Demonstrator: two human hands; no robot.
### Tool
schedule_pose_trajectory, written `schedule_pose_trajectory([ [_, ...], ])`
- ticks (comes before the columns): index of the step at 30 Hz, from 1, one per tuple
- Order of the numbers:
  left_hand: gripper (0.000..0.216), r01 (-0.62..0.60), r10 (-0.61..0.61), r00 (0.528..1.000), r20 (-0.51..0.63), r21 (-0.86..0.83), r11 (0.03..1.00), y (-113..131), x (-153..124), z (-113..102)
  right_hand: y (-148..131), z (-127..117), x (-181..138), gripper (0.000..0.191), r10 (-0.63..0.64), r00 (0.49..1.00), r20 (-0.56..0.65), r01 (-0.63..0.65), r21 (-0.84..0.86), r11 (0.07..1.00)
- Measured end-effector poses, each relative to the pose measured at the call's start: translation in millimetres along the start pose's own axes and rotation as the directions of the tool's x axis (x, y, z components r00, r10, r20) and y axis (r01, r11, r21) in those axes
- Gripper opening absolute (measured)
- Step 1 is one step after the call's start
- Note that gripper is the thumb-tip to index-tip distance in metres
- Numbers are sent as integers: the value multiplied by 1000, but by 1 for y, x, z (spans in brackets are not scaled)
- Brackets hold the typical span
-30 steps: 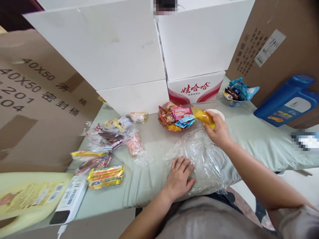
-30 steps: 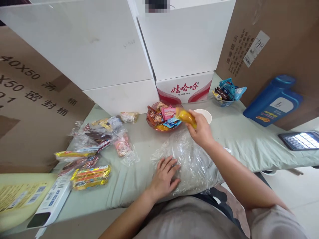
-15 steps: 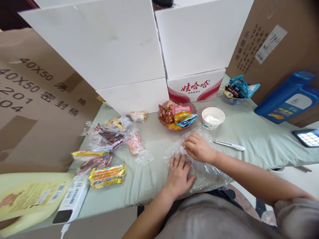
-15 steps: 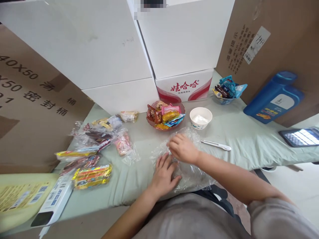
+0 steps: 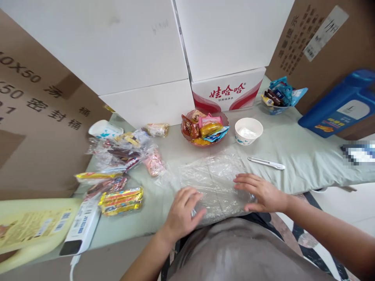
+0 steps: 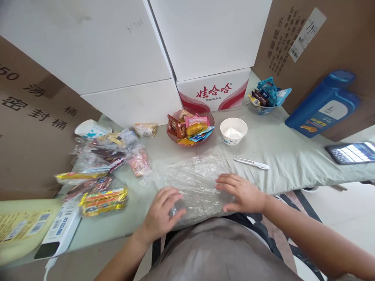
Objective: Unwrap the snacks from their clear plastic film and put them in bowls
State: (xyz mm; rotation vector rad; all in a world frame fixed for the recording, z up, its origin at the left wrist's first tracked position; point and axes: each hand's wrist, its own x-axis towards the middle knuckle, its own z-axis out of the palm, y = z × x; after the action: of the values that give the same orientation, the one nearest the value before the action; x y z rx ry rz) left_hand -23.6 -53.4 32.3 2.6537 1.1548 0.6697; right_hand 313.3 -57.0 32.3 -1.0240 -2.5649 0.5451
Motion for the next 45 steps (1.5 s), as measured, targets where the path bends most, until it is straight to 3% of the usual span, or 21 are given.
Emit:
schedule_pose_trajectory([
  [2, 45, -111, 122, 978, 167, -71, 991, 2, -17, 1, 1, 5, -19, 75, -46, 993, 113, 46, -1, 999],
  [3, 43, -133, 146, 967, 210, -76, 988, 2, -25, 2, 2, 9, -27, 70, -40, 990, 138, 43, -20, 999],
  [7, 22, -104, 130, 978, 161, -163, 981, -1, -38, 1, -3, 20, -40, 36, 40, 999, 35, -38, -54, 998],
  [10, 17, 103, -43, 984, 175, -353, 930, 1, -32, -9, -13, 12, -32, 25, 94, 995, -21, -91, 106, 990],
  [13, 17, 361, -265, 926, 268, -437, 824, 1, -20, -18, -20, 2, -21, 27, 226, 974, -34, -210, 250, 945],
  [15, 19, 442, -364, 895, 260, -394, 806, -4, -10, -18, -18, -1, -13, 28, 339, 938, -77, -308, 272, 912],
  [18, 20, 508, -486, 861, 148, -261, 821, -17, 6, -11, -9, 3, 7, 26, 460, 873, -162, -416, 246, 876],
  [21, 15, 623, -622, 782, 51, -105, 775, -30, 24, 0, 4, 9, 34, 25, 550, 811, -198, -514, 206, 833],
  [24, 12, 707, -708, 706, -4, 57, 705, -38, 40, 8, 14, 14, 59, 27, 628, 759, -171, -628, 63, 776],
  [30, 25, 730, -744, 667, -36, 233, 642, -46, 47, 23, 16, 25, 72, 35, 653, 740, -163, -671, -256, 696],
  [33, 28, 702, -708, 702, -82, 250, 667, -46, 43, 22, 16, 27, 66, 38, 647, 740, -182, -669, -291, 684],
  [36, 24, 576, -524, 816, -245, 270, 771, -35, 45, 17, 16, 29, 63, 38, 644, 738, -201, -672, -297, 678],
  [38, 21, 402, -329, 901, -282, 261, 877, -22, 51, 17, 15, 31, 63, 38, 635, 745, -203, -665, -297, 686],
  [40, 23, 164, -128, 976, -175, 216, 962, -6, 58, 24, 13, 33, 65, 37, 626, 755, -192, -653, -298, 696],
  [42, 29, -25, 25, 1000, 3, 157, 987, 7, 63, 37, 14, 32, 65, 37, 622, 763, -175, -643, -294, 707],
  [45, 59, -64, 39, 981, 191, 131, 989, 14, 63, 57, 24, 21, 60, 37, 659, 727, -192, -685, -270, 677],
])
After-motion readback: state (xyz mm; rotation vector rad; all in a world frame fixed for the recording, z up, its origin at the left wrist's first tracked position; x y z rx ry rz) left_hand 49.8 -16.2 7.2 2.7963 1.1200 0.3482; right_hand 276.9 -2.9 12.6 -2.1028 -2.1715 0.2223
